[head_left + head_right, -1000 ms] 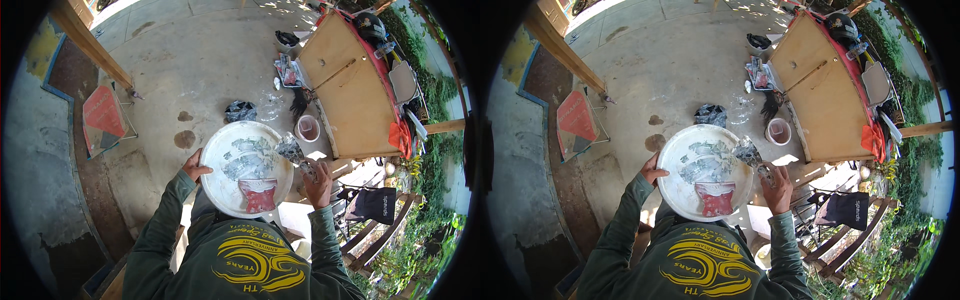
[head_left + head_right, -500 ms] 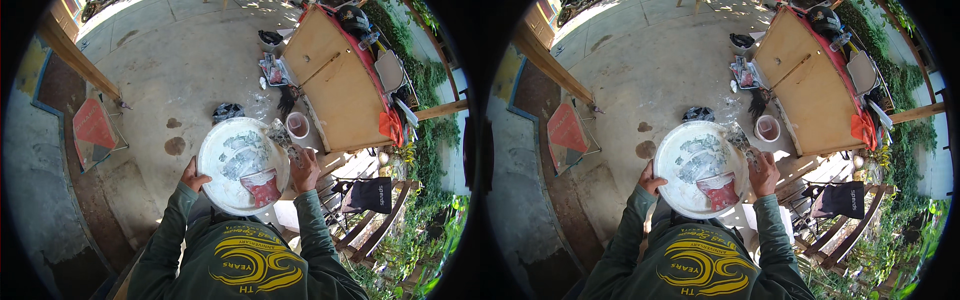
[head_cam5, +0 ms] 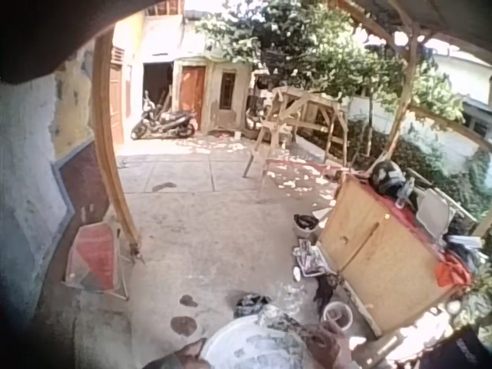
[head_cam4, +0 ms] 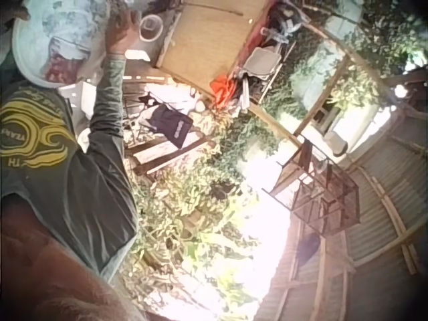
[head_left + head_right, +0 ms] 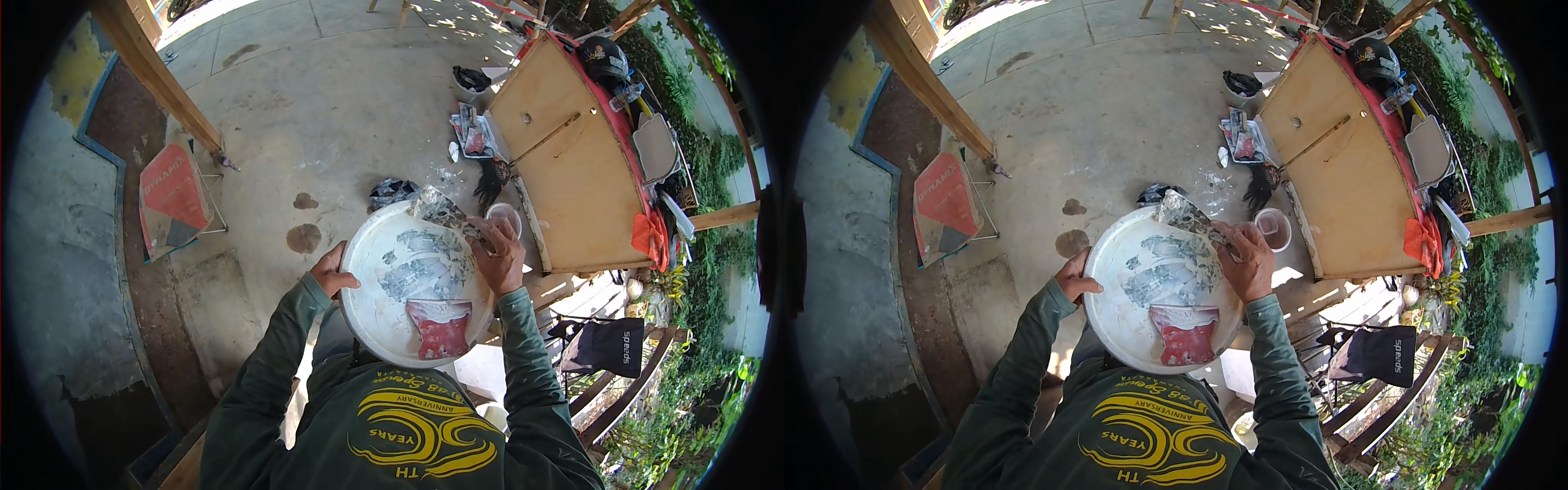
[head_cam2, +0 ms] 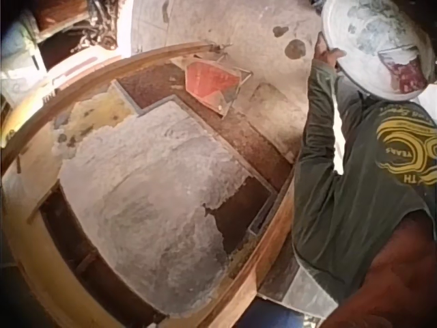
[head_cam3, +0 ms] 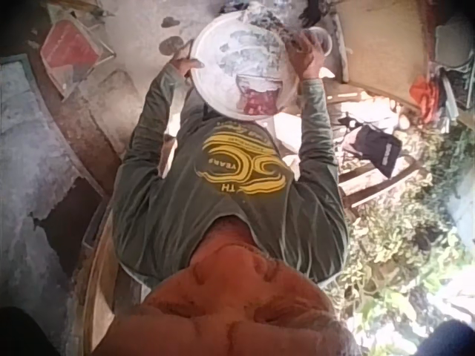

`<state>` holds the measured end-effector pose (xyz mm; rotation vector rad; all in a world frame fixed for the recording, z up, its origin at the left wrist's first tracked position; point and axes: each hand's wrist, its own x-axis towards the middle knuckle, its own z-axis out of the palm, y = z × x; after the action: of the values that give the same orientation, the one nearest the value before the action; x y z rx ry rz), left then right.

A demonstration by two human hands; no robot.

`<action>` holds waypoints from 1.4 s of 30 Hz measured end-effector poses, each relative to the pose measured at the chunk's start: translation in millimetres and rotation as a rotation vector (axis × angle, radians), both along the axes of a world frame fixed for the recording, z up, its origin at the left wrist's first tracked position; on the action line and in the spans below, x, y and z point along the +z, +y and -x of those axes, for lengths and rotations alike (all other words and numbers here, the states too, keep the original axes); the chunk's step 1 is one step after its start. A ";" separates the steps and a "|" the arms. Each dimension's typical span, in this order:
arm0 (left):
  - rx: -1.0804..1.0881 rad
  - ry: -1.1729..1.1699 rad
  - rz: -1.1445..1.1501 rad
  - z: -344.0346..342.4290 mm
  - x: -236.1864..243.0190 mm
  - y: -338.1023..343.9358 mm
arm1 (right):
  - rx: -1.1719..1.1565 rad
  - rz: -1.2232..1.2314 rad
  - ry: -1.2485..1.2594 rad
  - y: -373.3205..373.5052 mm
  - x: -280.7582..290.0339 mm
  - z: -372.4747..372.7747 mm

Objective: The person scrapes a white substance from a bucket with a putty knife and applies it to a wall, repeating the process to cover different sections.

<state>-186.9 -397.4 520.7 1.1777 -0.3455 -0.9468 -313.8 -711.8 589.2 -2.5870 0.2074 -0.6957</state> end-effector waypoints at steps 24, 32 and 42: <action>0.249 0.077 -0.022 -1.0 -27.9 7.8 | 0.200 -0.364 0.287 -3.2 29.5 42.4; 0.416 0.019 -0.106 -8.2 -63.2 -1.3 | 0.239 -0.336 0.393 5.7 31.4 45.6; 0.386 -0.065 -0.057 16.2 -32.0 -24.4 | 0.271 -0.298 0.426 18.3 15.6 21.6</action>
<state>-203.1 -421.8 488.7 1.2724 -0.1347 -0.5863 -335.4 -693.6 604.8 -2.3792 0.0792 -0.0080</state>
